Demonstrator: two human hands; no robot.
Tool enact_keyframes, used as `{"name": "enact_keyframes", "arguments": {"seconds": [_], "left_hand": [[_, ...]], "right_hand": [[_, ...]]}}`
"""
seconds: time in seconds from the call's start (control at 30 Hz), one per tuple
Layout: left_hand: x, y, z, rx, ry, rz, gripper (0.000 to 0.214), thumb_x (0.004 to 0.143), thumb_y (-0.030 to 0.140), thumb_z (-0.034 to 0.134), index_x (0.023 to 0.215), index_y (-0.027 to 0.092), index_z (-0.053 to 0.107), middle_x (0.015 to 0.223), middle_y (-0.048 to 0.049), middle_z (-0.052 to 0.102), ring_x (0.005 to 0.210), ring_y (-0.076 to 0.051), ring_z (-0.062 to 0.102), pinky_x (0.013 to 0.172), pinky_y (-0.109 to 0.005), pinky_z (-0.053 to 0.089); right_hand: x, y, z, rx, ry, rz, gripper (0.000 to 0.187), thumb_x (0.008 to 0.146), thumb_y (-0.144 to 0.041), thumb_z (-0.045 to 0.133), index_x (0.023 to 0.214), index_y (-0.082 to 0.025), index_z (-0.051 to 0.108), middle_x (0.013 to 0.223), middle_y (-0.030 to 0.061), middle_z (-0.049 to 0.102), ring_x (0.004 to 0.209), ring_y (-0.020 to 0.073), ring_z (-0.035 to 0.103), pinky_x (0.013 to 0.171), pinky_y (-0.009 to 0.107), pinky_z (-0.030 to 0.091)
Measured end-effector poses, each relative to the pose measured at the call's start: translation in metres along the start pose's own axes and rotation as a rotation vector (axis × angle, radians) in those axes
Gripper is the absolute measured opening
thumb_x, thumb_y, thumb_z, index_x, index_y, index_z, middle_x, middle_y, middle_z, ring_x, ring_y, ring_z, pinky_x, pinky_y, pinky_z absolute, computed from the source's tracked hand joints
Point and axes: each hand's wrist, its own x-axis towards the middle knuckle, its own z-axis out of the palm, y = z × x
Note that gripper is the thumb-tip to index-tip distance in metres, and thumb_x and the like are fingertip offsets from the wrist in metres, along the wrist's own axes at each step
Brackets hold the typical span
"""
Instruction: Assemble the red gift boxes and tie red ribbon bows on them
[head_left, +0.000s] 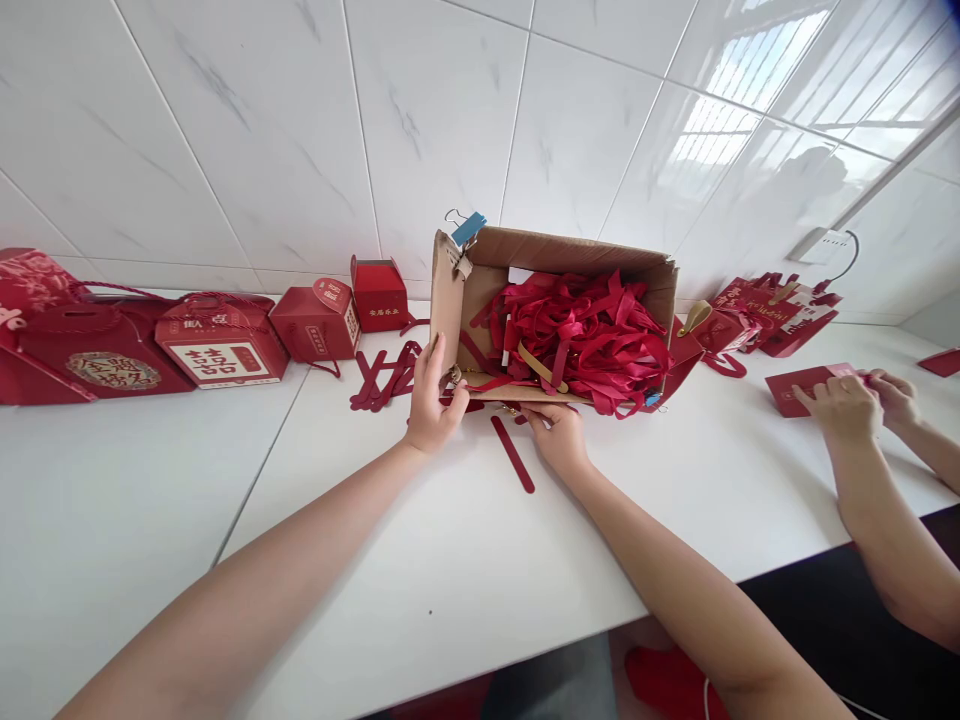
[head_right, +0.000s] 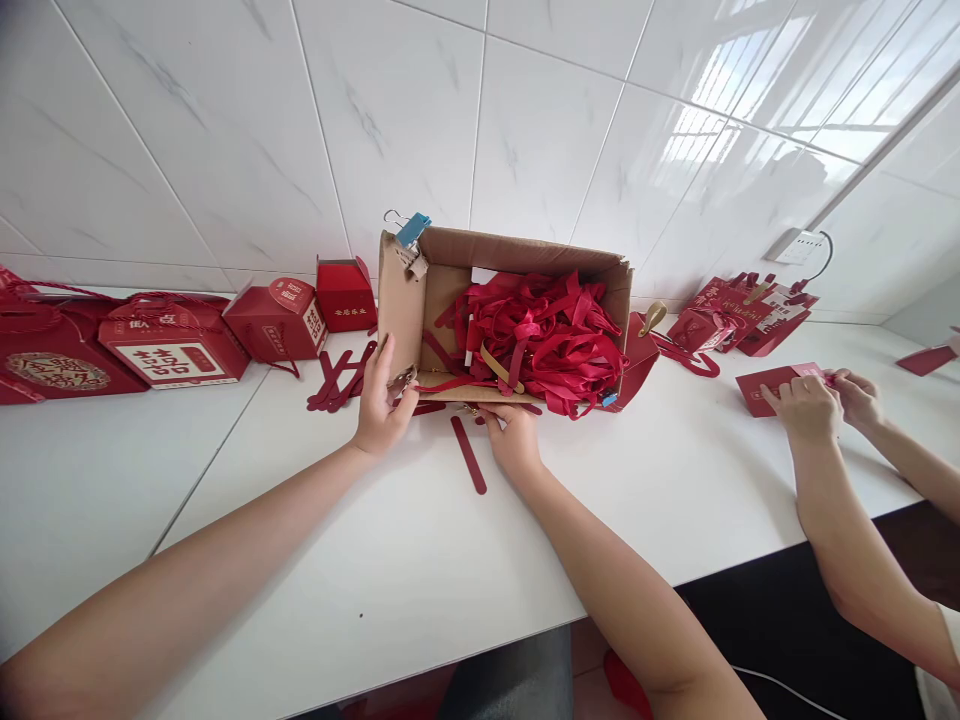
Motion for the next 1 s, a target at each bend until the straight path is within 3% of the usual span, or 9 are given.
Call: {"name": "enact_keyframes", "arguments": {"seconds": [0.17, 0.27, 0.4, 0.43, 0.5, 0.6, 0.7, 0.83, 1.0], "left_hand": [[-0.001, 0.003, -0.001, 0.007, 0.007, 0.006, 0.068, 0.089, 0.023, 0.049, 0.151, 0.032, 0.024, 0.154, -0.008, 0.032, 0.141, -0.028, 0.033, 0.112, -0.047, 0.041], [-0.002, 0.004, -0.001, 0.009, 0.01, -0.013, 0.069, 0.087, 0.02, 0.049, 0.151, 0.03, 0.025, 0.152, -0.0095, 0.033, 0.141, -0.028, 0.033, 0.113, -0.046, 0.039], [-0.003, 0.003, 0.0, -0.002, 0.01, -0.008, 0.071, 0.085, 0.017, 0.048, 0.151, 0.03, 0.025, 0.152, -0.0099, 0.033, 0.143, -0.029, 0.031, 0.114, -0.047, 0.036], [-0.003, 0.003, 0.0, -0.008, 0.011, -0.013, 0.072, 0.085, 0.017, 0.048, 0.151, 0.03, 0.025, 0.153, -0.0096, 0.032, 0.142, -0.029, 0.031, 0.114, -0.048, 0.036], [-0.004, 0.003, -0.001, -0.019, 0.009, -0.029, 0.071, 0.085, 0.017, 0.048, 0.151, 0.031, 0.025, 0.153, -0.0092, 0.032, 0.141, -0.029, 0.034, 0.114, -0.05, 0.035], [-0.004, 0.004, -0.002, -0.021, 0.0, -0.032, 0.072, 0.085, 0.015, 0.048, 0.151, 0.032, 0.025, 0.152, -0.0088, 0.034, 0.141, -0.029, 0.034, 0.114, -0.05, 0.037], [-0.005, 0.005, -0.002, -0.01, 0.006, -0.032, 0.073, 0.084, 0.014, 0.048, 0.151, 0.032, 0.026, 0.152, -0.0086, 0.034, 0.14, -0.03, 0.035, 0.113, -0.05, 0.038], [-0.005, 0.007, -0.002, -0.018, 0.011, -0.037, 0.074, 0.083, 0.013, 0.047, 0.151, 0.032, 0.026, 0.15, -0.0087, 0.035, 0.137, -0.03, 0.039, 0.112, -0.05, 0.039], [-0.005, 0.005, -0.001, -0.042, 0.002, -0.036, 0.075, 0.082, 0.012, 0.048, 0.151, 0.031, 0.026, 0.151, -0.0093, 0.034, 0.139, -0.03, 0.036, 0.112, -0.049, 0.04]], "right_hand": [[-0.011, -0.017, -0.006, 0.078, -0.035, 0.055, 0.014, 0.076, -0.018, 0.061, 0.083, -0.016, 0.072, 0.082, 0.0083, 0.076, 0.077, 0.0222, 0.073, 0.077, 0.037, 0.059], [-0.016, -0.045, -0.012, 0.128, -0.101, -0.043, 0.009, 0.074, -0.018, 0.064, 0.079, -0.018, 0.071, 0.082, 0.0066, 0.074, 0.076, 0.0188, 0.071, 0.072, 0.031, 0.059], [0.018, -0.084, -0.014, 0.006, -0.131, -0.203, 0.014, 0.082, -0.019, 0.059, 0.088, -0.017, 0.071, 0.09, 0.0065, 0.073, 0.077, 0.0152, 0.068, 0.072, 0.026, 0.056], [0.034, -0.09, -0.011, -0.116, -0.159, -0.182, 0.017, 0.084, -0.016, 0.056, 0.093, -0.016, 0.071, 0.095, 0.0074, 0.073, 0.083, 0.0151, 0.068, 0.078, 0.026, 0.055], [0.066, -0.096, -0.001, -0.426, -0.386, -0.132, 0.025, 0.088, -0.013, 0.051, 0.105, -0.016, 0.07, 0.106, 0.007, 0.072, 0.097, 0.0154, 0.067, 0.09, 0.026, 0.051], [0.102, -0.096, 0.022, -0.543, -0.558, -0.067, 0.022, 0.083, -0.009, 0.061, 0.102, -0.014, 0.071, 0.104, 0.01, 0.072, 0.1, 0.0201, 0.067, 0.089, 0.028, 0.051], [0.116, -0.094, 0.044, -0.653, -0.646, -0.005, 0.02, 0.082, -0.009, 0.065, 0.101, -0.01, 0.069, 0.107, 0.0157, 0.069, 0.1, 0.0239, 0.066, 0.087, 0.033, 0.053], [0.123, -0.095, 0.062, -0.78, -0.73, 0.036, 0.031, 0.091, -0.031, 0.06, 0.117, -0.014, 0.06, 0.118, 0.0107, 0.061, 0.103, 0.0209, 0.062, 0.087, 0.04, 0.054], [0.135, -0.098, 0.073, -0.854, -0.754, 0.045, 0.036, 0.092, -0.034, 0.059, 0.122, -0.014, 0.056, 0.122, 0.0111, 0.059, 0.105, 0.0216, 0.061, 0.088, 0.041, 0.053]]}}
